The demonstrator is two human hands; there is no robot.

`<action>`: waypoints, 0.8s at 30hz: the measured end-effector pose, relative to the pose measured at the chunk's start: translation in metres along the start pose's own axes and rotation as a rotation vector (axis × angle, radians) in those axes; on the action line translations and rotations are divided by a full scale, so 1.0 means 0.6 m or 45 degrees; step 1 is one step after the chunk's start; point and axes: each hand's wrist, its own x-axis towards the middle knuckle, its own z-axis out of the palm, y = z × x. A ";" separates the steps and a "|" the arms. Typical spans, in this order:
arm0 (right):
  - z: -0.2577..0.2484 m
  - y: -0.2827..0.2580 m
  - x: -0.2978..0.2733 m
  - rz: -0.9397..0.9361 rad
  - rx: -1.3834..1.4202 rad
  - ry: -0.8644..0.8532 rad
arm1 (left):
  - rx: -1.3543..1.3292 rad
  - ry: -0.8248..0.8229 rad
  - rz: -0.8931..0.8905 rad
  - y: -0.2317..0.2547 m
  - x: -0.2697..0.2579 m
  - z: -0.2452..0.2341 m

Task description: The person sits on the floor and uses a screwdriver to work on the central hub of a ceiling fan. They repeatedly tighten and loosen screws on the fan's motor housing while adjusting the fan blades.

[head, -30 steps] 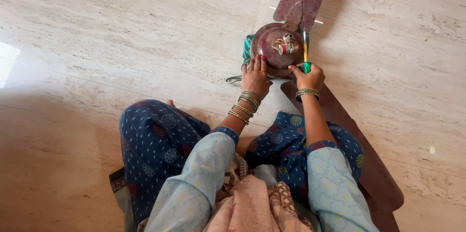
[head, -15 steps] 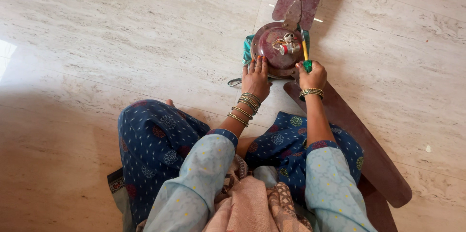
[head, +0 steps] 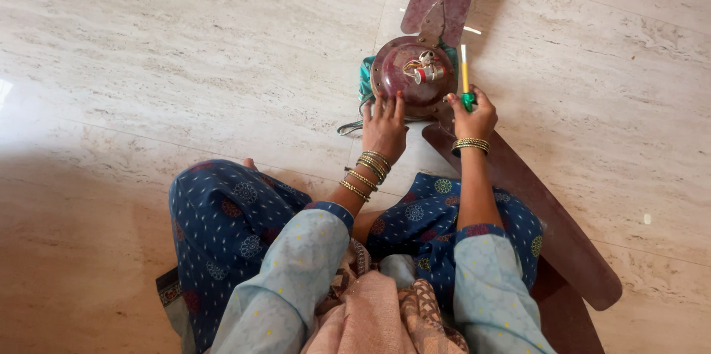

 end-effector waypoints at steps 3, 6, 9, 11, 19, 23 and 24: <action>-0.030 0.007 0.008 0.307 0.398 0.072 | -0.056 -0.045 0.261 0.038 0.009 0.027; -0.055 0.016 0.010 0.531 0.649 0.031 | -0.001 0.067 0.420 0.086 0.058 0.068; -0.063 0.014 0.015 0.524 0.729 0.026 | 0.058 -0.014 0.380 0.119 0.115 0.096; -0.068 0.017 0.015 0.557 0.796 0.032 | 0.132 -0.293 0.355 0.130 0.135 0.113; -0.080 0.012 0.027 0.604 0.964 0.054 | 0.064 -0.275 0.151 0.121 0.159 0.184; -0.083 0.005 0.028 0.634 0.950 0.057 | 0.155 -0.262 0.244 0.113 0.167 0.210; -0.085 0.006 0.029 0.625 0.965 0.052 | 0.188 -0.258 0.273 0.114 0.167 0.215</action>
